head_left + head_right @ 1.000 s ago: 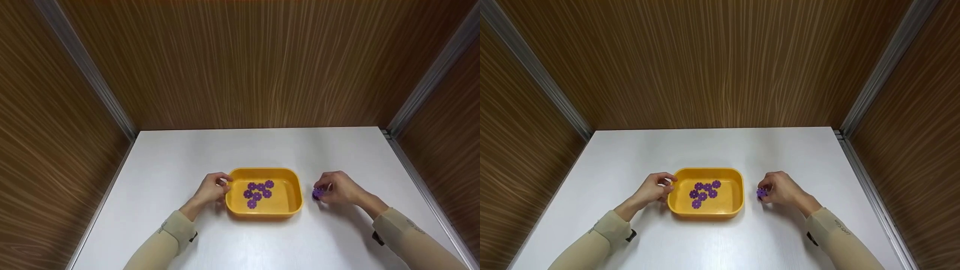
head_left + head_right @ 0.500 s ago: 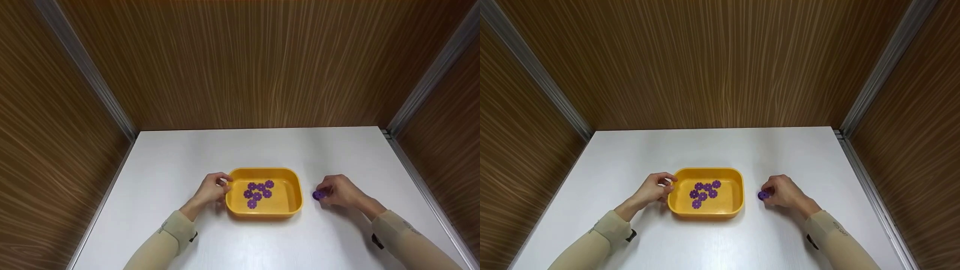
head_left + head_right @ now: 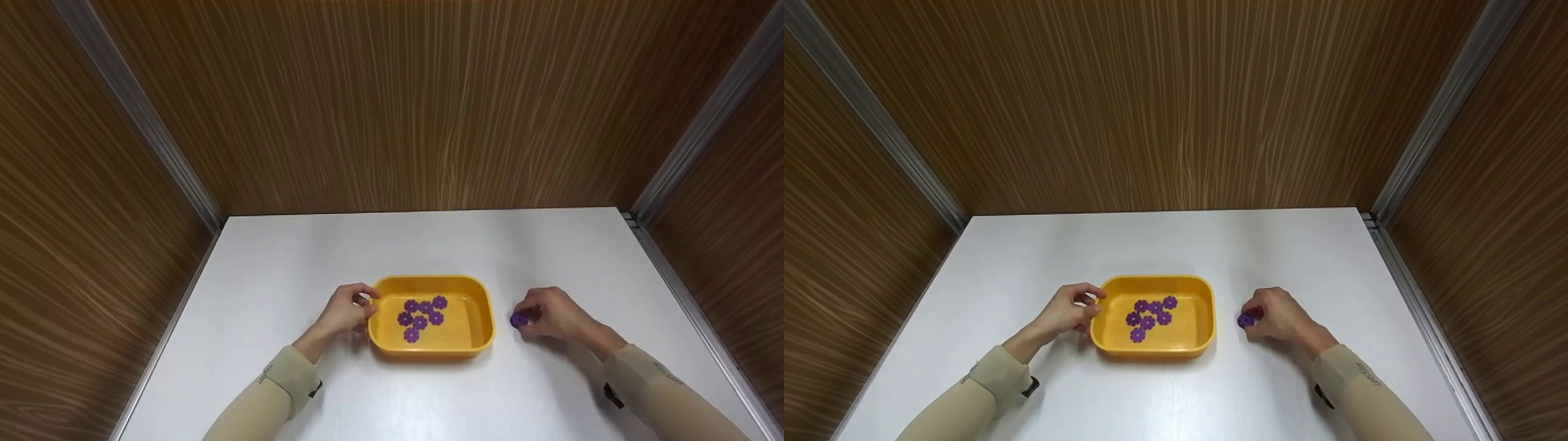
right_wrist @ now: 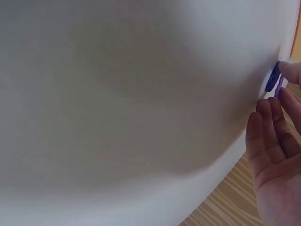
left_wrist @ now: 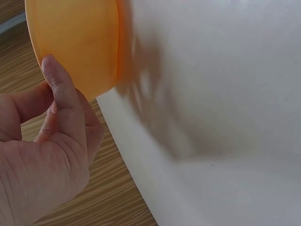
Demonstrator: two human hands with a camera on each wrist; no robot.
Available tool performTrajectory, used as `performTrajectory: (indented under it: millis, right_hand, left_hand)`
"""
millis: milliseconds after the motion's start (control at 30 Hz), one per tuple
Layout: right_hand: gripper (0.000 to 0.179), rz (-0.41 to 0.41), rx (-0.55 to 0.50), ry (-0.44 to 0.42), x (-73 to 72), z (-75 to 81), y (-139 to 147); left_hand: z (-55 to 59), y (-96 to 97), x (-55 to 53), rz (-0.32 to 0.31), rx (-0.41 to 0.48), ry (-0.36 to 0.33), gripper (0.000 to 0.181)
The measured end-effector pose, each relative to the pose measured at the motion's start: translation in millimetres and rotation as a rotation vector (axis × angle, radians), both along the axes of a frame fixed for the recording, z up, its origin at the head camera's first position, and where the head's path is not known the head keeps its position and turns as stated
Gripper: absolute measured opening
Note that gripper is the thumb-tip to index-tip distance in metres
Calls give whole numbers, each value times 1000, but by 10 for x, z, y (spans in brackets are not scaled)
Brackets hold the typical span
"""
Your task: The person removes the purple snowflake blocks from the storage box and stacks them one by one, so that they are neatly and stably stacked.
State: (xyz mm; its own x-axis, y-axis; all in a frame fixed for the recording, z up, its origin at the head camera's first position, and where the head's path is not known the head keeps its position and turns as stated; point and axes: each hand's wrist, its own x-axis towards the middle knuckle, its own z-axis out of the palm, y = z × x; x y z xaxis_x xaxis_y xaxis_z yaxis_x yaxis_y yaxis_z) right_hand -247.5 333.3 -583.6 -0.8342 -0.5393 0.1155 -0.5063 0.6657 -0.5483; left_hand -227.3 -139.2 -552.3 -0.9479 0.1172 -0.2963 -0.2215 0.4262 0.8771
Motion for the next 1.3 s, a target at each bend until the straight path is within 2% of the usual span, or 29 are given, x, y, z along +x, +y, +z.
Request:
performTrajectory:
  millis: [167, 500, 900, 1300]
  right_hand:
    - [28, 2, -14, 0, 3, -13, -11]
    - [28, 2, -21, -5, 2, -31, -7]
    - [29, 3, -6, -32, -11, -45, 1]
    - [28, 26, -5, 7, -27, -54, 12]
  left_hand:
    - [-7, -9, 15, -11, 28, 11, 30]
    - [-5, -2, 15, -18, -6, 12, 30]
    - [-30, -11, 7, -9, 3, 0, 30]
    - [-10, -10, 8, -18, -1, 18, 29]
